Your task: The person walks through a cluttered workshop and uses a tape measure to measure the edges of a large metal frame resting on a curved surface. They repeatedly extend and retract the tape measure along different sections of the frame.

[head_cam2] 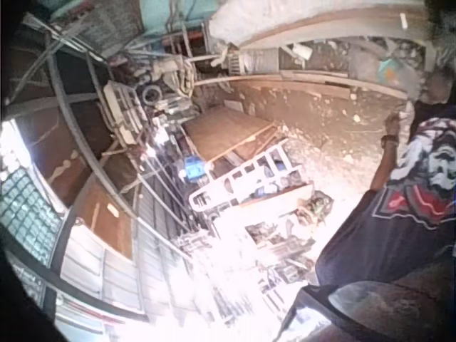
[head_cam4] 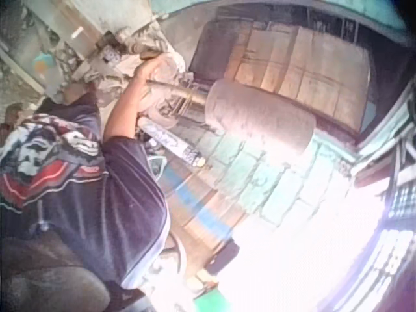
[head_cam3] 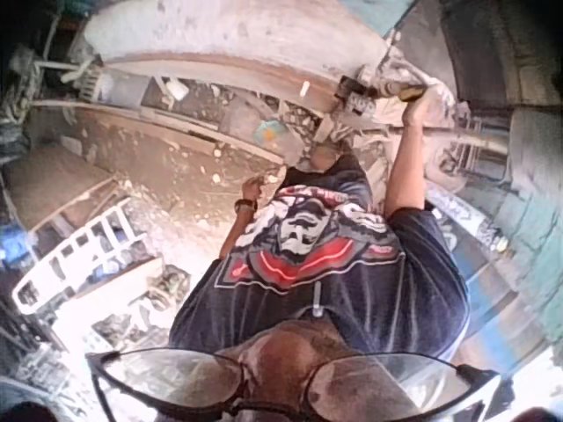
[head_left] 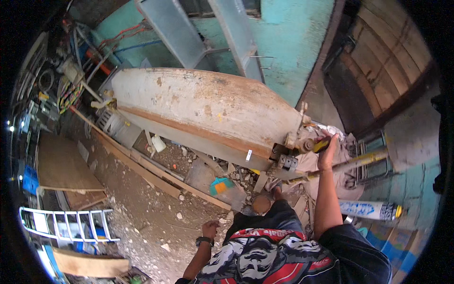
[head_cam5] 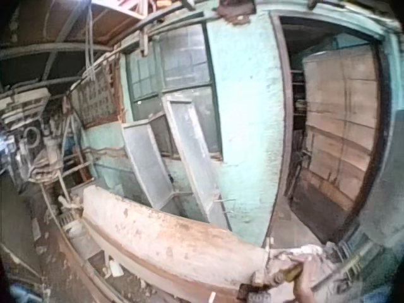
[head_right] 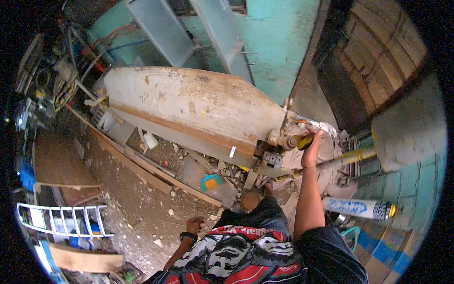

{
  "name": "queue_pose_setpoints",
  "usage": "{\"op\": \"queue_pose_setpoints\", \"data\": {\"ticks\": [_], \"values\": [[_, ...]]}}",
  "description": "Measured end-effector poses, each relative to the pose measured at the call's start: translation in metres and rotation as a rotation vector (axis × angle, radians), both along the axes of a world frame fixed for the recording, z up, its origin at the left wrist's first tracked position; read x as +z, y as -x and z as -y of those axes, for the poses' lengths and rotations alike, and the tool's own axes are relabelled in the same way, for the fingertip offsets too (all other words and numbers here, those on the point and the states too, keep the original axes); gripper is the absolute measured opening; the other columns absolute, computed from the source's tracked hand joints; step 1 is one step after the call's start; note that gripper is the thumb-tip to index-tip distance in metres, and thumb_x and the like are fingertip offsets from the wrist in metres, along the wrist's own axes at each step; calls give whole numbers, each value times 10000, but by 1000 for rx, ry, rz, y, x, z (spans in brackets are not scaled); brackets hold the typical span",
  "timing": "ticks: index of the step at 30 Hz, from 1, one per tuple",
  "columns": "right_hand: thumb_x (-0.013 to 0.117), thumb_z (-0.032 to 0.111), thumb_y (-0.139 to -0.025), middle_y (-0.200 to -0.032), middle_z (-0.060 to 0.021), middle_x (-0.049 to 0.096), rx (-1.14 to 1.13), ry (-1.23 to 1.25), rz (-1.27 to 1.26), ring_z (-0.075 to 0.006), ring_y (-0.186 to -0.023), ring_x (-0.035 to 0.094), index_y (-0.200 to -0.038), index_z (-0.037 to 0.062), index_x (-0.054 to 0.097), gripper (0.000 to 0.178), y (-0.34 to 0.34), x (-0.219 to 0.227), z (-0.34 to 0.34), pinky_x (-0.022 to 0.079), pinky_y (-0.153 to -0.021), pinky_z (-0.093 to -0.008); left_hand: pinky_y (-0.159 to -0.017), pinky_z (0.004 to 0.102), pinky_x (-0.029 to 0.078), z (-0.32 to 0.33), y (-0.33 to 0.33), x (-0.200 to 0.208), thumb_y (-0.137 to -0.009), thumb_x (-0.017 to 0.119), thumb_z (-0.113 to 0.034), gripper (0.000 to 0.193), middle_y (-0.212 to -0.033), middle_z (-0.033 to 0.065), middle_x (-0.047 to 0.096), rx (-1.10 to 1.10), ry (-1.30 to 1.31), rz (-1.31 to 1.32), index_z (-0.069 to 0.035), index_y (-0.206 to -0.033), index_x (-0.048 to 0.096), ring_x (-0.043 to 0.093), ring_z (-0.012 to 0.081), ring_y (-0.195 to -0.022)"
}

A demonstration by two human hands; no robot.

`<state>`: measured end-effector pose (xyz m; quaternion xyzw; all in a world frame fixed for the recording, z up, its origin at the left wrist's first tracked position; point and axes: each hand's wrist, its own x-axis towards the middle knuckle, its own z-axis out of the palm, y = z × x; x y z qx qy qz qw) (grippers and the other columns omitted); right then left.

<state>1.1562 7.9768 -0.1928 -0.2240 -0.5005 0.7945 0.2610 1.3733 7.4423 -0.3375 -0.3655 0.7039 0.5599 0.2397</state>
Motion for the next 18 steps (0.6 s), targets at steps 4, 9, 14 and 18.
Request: {"op": "queue_pose_setpoints", "data": {"ticks": [4,9,14,18], "values": [[458,416,-995,-917,-60,617,33,-8,45,-168,-876,570,-1074,20,642,444,-27,-2,-5,449,-822,-307,-428,268,399,45,0,-21,-859,639,-137,186,-694,48,684,-237,74,-69,-52,-988,743,520,103,-476],[437,160,-933,-821,-35,596,-57,-241,68,-145,-783,536,-1032,2,646,280,-19,39,7,416,-740,-263,-462,267,402,51,34,2,-849,688,-156,160,-708,30,671,-150,114,-17,-47,-956,735,553,102,-536],[423,127,-905,-783,-22,557,-60,-378,131,-117,-739,497,-959,-1,640,258,-52,20,24,395,-700,-250,-519,277,432,53,27,-16,-842,698,-147,140,-746,23,670,-262,119,-90,-24,-903,727,561,109,-582],[417,124,-880,-814,-44,593,-27,-310,53,-137,-773,530,-987,-21,650,295,-112,0,66,404,-723,-240,-608,285,486,43,13,-27,-833,707,-147,155,-765,34,687,-352,138,-48,-13,-903,738,607,125,-663]]}}
